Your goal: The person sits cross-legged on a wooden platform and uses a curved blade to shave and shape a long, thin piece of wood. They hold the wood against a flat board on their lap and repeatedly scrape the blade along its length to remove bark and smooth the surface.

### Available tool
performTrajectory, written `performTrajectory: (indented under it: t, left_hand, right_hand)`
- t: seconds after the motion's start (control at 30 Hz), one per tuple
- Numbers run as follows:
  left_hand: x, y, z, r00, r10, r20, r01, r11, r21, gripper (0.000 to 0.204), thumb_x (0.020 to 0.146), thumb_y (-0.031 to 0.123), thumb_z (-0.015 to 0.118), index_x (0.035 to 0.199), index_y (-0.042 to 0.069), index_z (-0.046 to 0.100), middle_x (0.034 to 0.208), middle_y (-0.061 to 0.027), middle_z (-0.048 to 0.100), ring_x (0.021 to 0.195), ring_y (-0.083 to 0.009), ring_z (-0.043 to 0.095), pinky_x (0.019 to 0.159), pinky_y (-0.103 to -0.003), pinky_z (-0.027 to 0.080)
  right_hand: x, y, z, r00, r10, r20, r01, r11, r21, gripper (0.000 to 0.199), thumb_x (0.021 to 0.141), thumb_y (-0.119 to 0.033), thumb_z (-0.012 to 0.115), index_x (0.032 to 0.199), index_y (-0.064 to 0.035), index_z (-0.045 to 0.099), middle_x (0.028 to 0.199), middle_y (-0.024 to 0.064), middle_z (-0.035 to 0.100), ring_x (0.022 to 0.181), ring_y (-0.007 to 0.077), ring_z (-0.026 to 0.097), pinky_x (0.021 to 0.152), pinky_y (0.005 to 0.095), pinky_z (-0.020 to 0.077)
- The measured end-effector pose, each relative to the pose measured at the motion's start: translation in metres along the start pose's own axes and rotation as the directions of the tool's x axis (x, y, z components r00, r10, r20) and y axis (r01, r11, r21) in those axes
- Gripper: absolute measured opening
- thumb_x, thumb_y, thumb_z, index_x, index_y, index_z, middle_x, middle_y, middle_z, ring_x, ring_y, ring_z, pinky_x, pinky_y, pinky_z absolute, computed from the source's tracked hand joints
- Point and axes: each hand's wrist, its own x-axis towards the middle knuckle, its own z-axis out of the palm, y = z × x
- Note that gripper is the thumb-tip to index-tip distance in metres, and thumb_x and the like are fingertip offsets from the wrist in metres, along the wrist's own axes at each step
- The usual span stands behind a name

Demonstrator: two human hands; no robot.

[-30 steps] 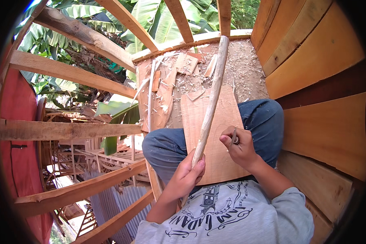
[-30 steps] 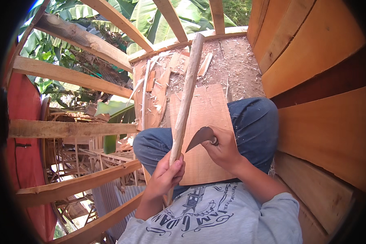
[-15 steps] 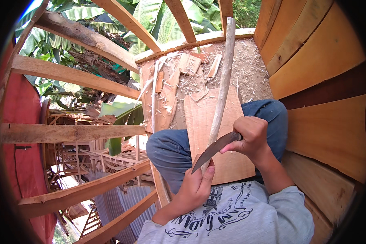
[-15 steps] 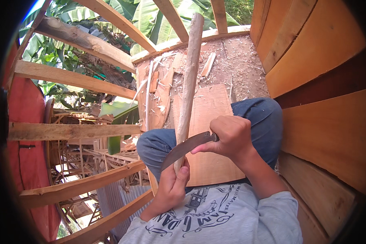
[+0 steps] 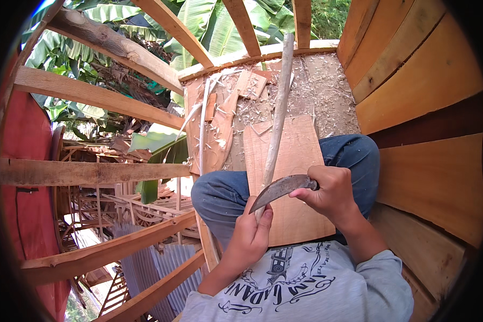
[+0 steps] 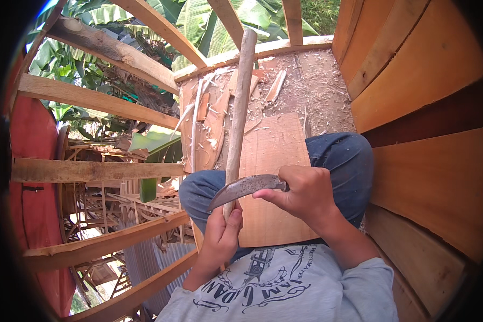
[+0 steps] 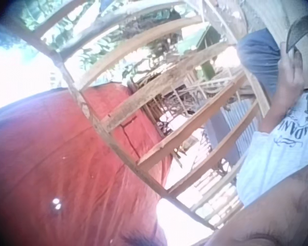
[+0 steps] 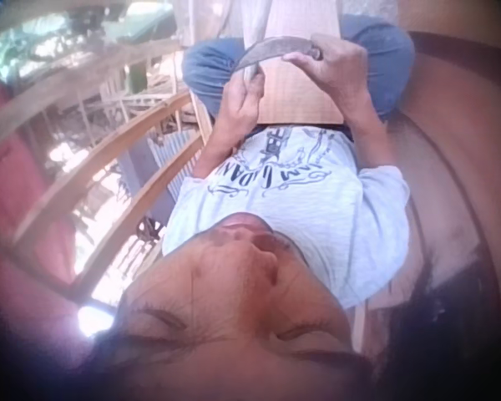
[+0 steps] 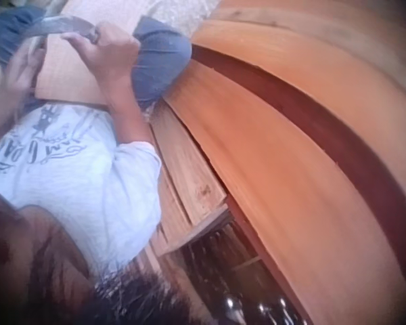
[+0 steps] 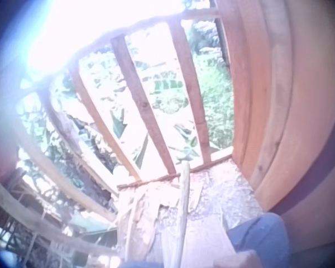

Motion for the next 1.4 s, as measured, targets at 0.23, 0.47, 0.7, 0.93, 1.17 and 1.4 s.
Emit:
performTrajectory:
  t: [0.23, 0.47, 0.7, 0.93, 1.17, 1.4]
  left_hand:
    - [-0.001, 0.015, 0.012, 0.992, 0.101, -0.078, -0.078, 0.965, 0.251, 0.016, 0.092, 0.006, 0.046, 0.106, -0.002, 0.044, 0.078, -0.0243, 0.058, 0.072, -0.0453, 0.060, 0.061, -0.045, 0.047]
    - [-0.001, 0.019, 0.013, 0.992, 0.100, -0.078, -0.081, 0.972, 0.222, 0.018, 0.093, 0.008, 0.046, 0.107, -0.003, 0.043, 0.079, -0.0260, 0.058, 0.072, -0.0456, 0.060, 0.061, -0.047, 0.046]
    - [-0.002, 0.014, 0.013, 1.000, -0.006, -0.018, 0.010, 0.976, 0.216, 0.014, 0.094, 0.008, 0.044, 0.105, -0.001, 0.043, 0.077, -0.0249, 0.057, 0.072, -0.0439, 0.061, 0.059, -0.044, 0.045]
    - [-0.018, -0.015, 0.009, 0.995, -0.083, -0.048, 0.092, 0.975, 0.203, 0.012, 0.095, 0.011, 0.044, 0.100, 0.000, 0.043, 0.070, -0.0243, 0.055, 0.070, -0.0443, 0.060, 0.060, -0.043, 0.045]
    - [0.003, -0.004, 0.001, 0.998, 0.030, -0.050, -0.016, 0.965, 0.263, 0.026, 0.096, 0.013, 0.041, 0.115, -0.004, 0.043, 0.082, -0.0276, 0.060, 0.078, -0.0475, 0.060, 0.064, -0.048, 0.046]
    - [0.002, 0.001, 0.009, 0.997, 0.028, -0.076, -0.007, 0.965, 0.263, 0.023, 0.097, 0.015, 0.039, 0.111, -0.003, 0.044, 0.080, -0.0247, 0.057, 0.071, -0.0394, 0.059, 0.063, -0.042, 0.044]
  right_hand:
    - [0.016, 0.030, 0.013, 0.967, -0.170, -0.191, 0.141, 0.978, -0.154, 0.073, 0.057, -0.074, 0.066, 0.048, -0.0097, 0.034, 0.042, 0.0044, 0.035, 0.035, 0.0202, 0.041, 0.036, 0.0297, 0.0324]
    - [0.025, 0.031, 0.011, 0.952, -0.184, -0.243, 0.133, 0.969, -0.210, 0.076, 0.050, -0.079, 0.066, 0.048, -0.0096, 0.033, 0.042, 0.0040, 0.034, 0.035, 0.0204, 0.040, 0.036, 0.0300, 0.0322]
    - [0.029, 0.050, 0.035, 0.968, 0.193, -0.159, -0.204, 0.977, -0.059, 0.077, 0.065, -0.077, 0.059, 0.051, -0.0017, 0.046, 0.045, 0.0090, 0.043, 0.042, 0.0283, 0.050, 0.044, 0.0378, 0.0402]
    - [0.054, 0.109, -0.008, 0.857, 0.467, -0.217, -0.478, 0.878, 0.004, 0.072, 0.084, -0.065, 0.049, 0.059, 0.0019, 0.054, 0.051, 0.0172, 0.049, 0.052, 0.0306, 0.054, 0.049, 0.0412, 0.0396]
    - [-0.003, 0.017, 0.032, 0.995, 0.100, 0.003, -0.099, 0.990, -0.100, 0.072, 0.062, -0.076, 0.061, 0.052, -0.0051, 0.052, 0.046, 0.0109, 0.050, 0.044, 0.0279, 0.055, 0.042, 0.0349, 0.0421]
    - [0.019, 0.039, 0.034, 0.987, -0.086, -0.134, 0.051, 0.968, -0.246, 0.077, 0.050, -0.083, 0.061, 0.047, -0.0081, 0.042, 0.042, 0.0052, 0.042, 0.036, 0.0216, 0.048, 0.038, 0.0299, 0.0376]
